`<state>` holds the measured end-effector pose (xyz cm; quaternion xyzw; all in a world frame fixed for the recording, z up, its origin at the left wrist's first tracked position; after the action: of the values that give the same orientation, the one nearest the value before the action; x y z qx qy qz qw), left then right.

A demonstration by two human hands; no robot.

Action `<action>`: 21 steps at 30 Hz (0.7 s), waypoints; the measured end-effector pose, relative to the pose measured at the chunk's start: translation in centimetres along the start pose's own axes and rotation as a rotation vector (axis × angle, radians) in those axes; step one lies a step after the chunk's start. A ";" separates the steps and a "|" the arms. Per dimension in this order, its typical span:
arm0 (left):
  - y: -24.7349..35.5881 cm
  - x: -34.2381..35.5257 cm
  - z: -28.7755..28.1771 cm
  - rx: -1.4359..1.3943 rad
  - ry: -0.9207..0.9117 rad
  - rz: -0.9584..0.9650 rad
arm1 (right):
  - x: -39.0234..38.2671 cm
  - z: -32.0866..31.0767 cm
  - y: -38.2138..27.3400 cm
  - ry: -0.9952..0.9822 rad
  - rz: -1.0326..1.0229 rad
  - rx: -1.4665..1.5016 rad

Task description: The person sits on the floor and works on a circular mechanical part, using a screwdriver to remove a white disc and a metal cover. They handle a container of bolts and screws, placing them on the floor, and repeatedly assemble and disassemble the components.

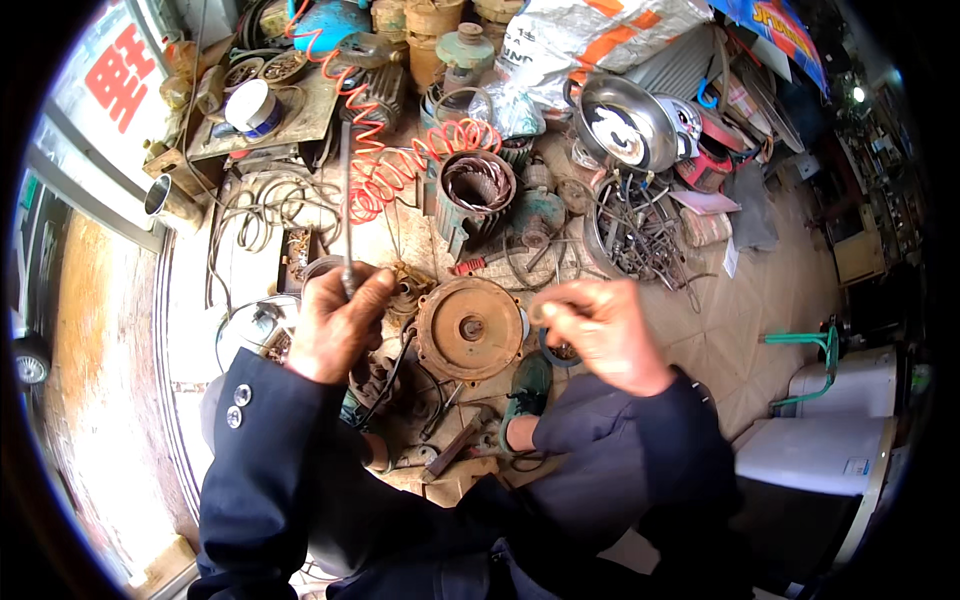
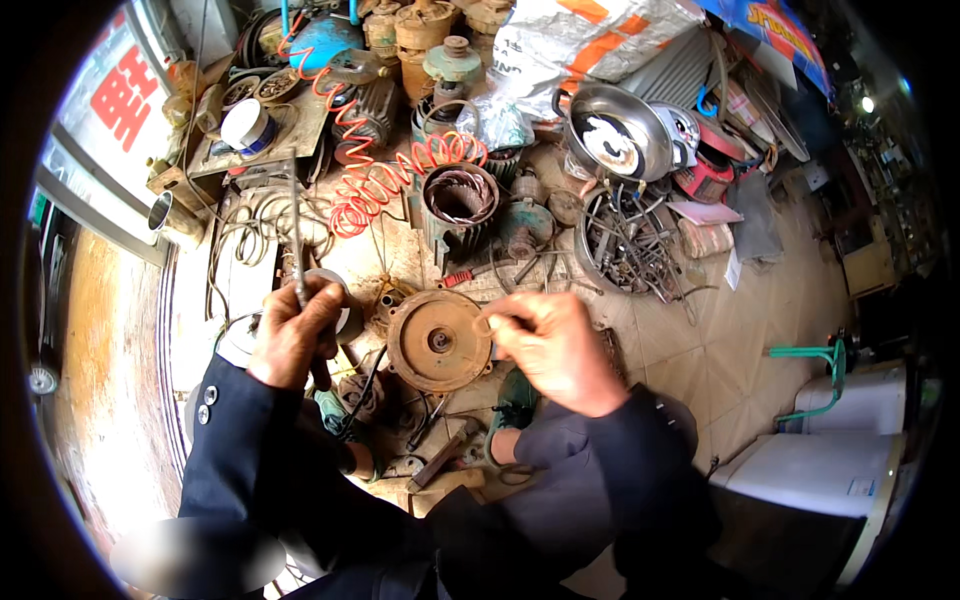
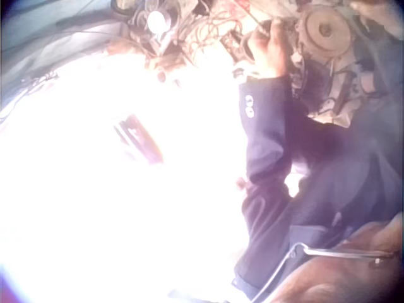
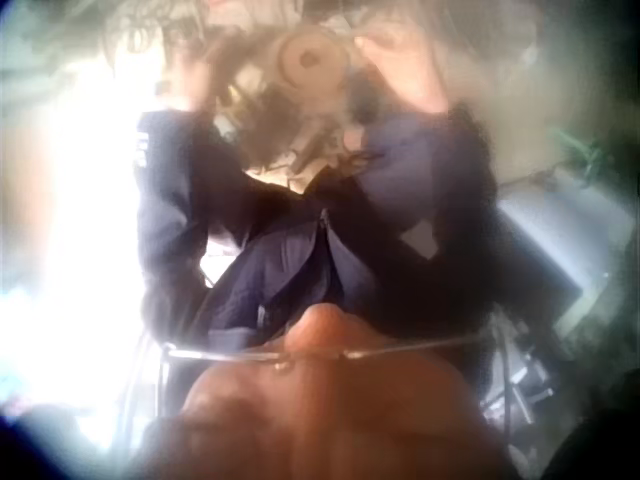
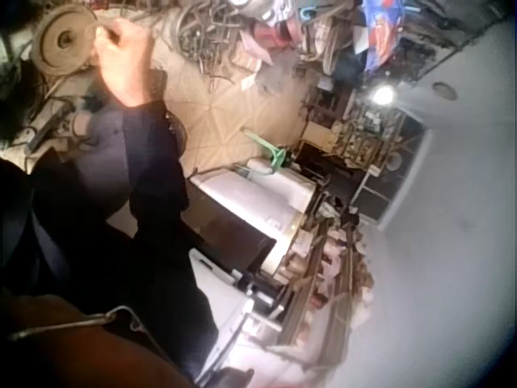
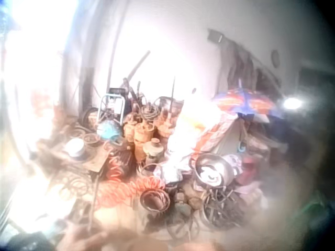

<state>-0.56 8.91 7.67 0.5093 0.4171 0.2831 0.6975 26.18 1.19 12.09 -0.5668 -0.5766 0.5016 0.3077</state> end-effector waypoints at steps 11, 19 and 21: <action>-0.1 0.1 -0.6 0.091 0.003 0.021 | 2.9 5.3 9.5 0.009 0.134 0.099; 0.4 -0.2 -0.5 0.130 0.020 0.003 | 3.7 6.1 9.6 -0.022 0.141 0.032; 0.3 -0.2 -0.6 0.136 0.020 0.030 | 3.7 6.1 9.4 -0.027 0.150 -0.015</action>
<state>-1.12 9.15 7.94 0.5589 0.4345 0.2694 0.6529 23.17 1.99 0.69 -0.6038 -0.5404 0.5265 0.2574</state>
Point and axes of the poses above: each hand's wrist, its own x-axis towards the middle knuckle, its own z-axis out of the palm, y = z × x, the point moved 8 cm from there along x, towards the middle knuckle, and after that the axes turned 12 degrees about -y, right-handed, at the moved point
